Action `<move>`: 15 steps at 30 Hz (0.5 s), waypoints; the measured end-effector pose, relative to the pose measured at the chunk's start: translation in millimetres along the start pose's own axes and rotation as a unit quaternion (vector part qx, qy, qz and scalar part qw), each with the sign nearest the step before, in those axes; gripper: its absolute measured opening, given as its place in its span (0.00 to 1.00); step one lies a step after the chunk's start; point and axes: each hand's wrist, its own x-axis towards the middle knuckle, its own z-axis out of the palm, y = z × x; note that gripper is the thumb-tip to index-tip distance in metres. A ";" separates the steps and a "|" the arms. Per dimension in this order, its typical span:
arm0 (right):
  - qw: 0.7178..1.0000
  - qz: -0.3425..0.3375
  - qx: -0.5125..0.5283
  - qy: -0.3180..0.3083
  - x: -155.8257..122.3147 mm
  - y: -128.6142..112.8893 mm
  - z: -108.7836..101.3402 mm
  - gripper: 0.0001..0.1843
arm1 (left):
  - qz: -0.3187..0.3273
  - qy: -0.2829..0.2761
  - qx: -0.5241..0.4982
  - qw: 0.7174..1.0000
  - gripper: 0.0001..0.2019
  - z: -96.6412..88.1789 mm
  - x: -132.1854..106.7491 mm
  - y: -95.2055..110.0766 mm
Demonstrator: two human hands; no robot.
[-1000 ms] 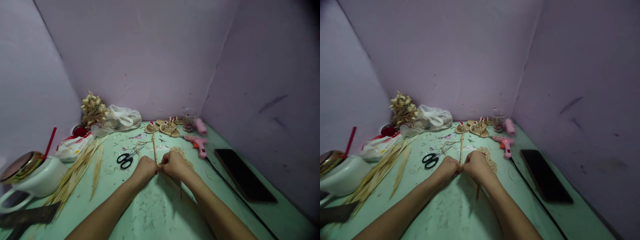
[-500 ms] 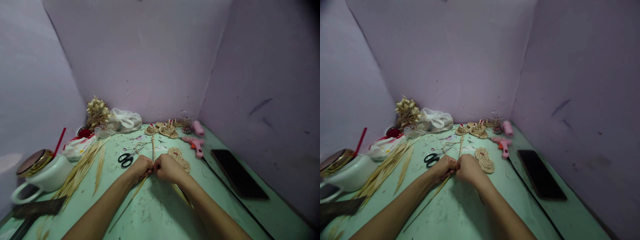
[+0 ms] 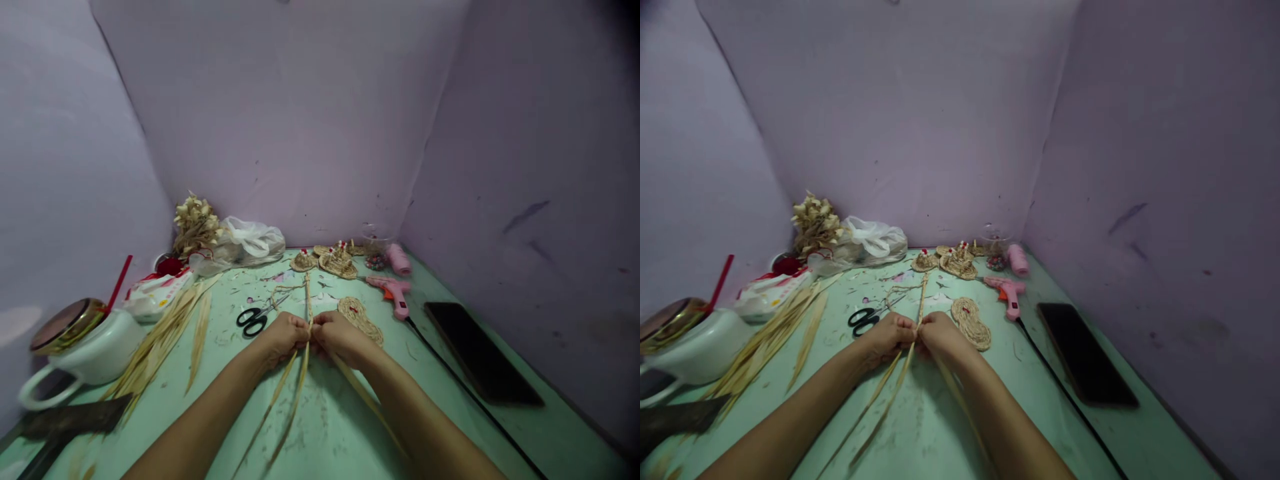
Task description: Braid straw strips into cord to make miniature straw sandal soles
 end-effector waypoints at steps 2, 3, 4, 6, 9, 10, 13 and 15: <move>1.000 -0.005 -0.010 0.015 3.9 5.8 3.7 0.04 | 0.002 0.006 0.007 1.000 0.04 1.8 -0.1 1.0; 0.999 -0.012 -0.017 0.028 6.9 9.2 3.8 0.04 | 0.000 0.009 0.012 1.000 0.03 2.7 -0.5 2.1; 0.999 -0.021 -0.025 0.041 10.1 12.8 3.3 0.05 | -0.004 0.012 0.017 1.000 0.02 3.2 -1.0 3.7; 0.997 -0.042 -0.036 0.057 15.6 19.4 2.1 0.06 | -0.017 0.019 0.029 0.999 0.02 2.8 -2.3 7.0; 0.996 -0.066 -0.034 0.054 17.0 25.1 2.5 0.08 | -0.032 0.027 0.045 0.998 0.02 -2.4 -3.6 10.9; 0.996 -0.070 -0.029 0.049 15.6 25.6 3.1 0.08 | -0.035 0.027 0.048 0.998 0.03 -4.8 -3.9 11.5; 0.997 -0.065 -0.005 0.036 9.6 24.3 4.9 0.07 | -0.043 0.020 0.055 0.997 0.04 -10.9 -4.5 12.4; 0.998 -0.052 0.015 0.036 7.2 22.8 5.4 0.06 | -0.046 0.025 0.062 0.997 0.03 -11.9 -4.7 12.3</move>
